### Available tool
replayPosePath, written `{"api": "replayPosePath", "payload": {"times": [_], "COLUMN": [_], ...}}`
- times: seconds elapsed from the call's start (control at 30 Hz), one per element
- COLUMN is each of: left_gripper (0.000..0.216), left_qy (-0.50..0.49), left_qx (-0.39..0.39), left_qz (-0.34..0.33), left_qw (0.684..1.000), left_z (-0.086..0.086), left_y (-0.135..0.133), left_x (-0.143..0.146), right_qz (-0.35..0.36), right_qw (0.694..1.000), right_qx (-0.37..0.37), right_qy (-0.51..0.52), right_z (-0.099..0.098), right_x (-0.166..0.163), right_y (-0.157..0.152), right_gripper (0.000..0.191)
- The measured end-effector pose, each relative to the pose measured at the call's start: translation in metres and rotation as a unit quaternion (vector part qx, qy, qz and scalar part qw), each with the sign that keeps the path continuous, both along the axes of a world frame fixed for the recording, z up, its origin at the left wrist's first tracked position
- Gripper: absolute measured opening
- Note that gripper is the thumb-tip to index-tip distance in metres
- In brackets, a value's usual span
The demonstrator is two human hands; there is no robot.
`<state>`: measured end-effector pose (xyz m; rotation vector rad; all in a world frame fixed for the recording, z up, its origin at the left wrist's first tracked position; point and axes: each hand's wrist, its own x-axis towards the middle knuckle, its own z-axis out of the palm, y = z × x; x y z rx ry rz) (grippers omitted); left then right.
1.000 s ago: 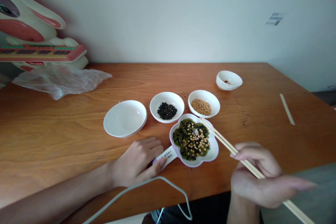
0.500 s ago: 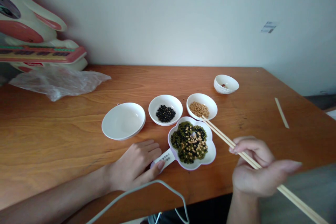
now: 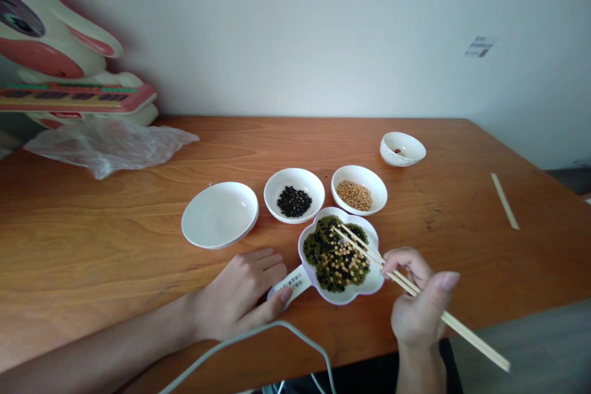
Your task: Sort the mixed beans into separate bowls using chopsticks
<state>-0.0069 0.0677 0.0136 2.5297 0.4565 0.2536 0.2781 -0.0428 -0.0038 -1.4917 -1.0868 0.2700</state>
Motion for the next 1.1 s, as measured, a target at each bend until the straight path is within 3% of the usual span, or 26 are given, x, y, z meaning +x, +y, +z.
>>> {"api": "replayPosePath", "payload": {"times": [0.33, 0.53, 1.1], "left_gripper": [0.021, 0.021, 0.021], "left_qy": [-0.006, -0.012, 0.018], "left_qx": [0.0, 0.001, -0.014], "left_qz": [-0.004, 0.002, -0.006], "left_qw": [1.0, 1.0, 1.0], "left_z": [0.0, 0.0, -0.002], "left_y": [0.0, 0.0, 0.001], "left_x": [0.0, 0.0, 0.0], "right_qz": [-0.007, 0.036, 0.028], "right_qw": [0.999, 0.998, 0.998], "right_qx": [-0.013, -0.053, -0.06], "right_qy": [0.052, 0.026, -0.002], "right_z": [0.014, 0.008, 0.014], "right_x": [-0.014, -0.007, -0.016], "right_y": [-0.006, -0.006, -0.008], "right_gripper": [0.081, 0.085, 0.08]}}
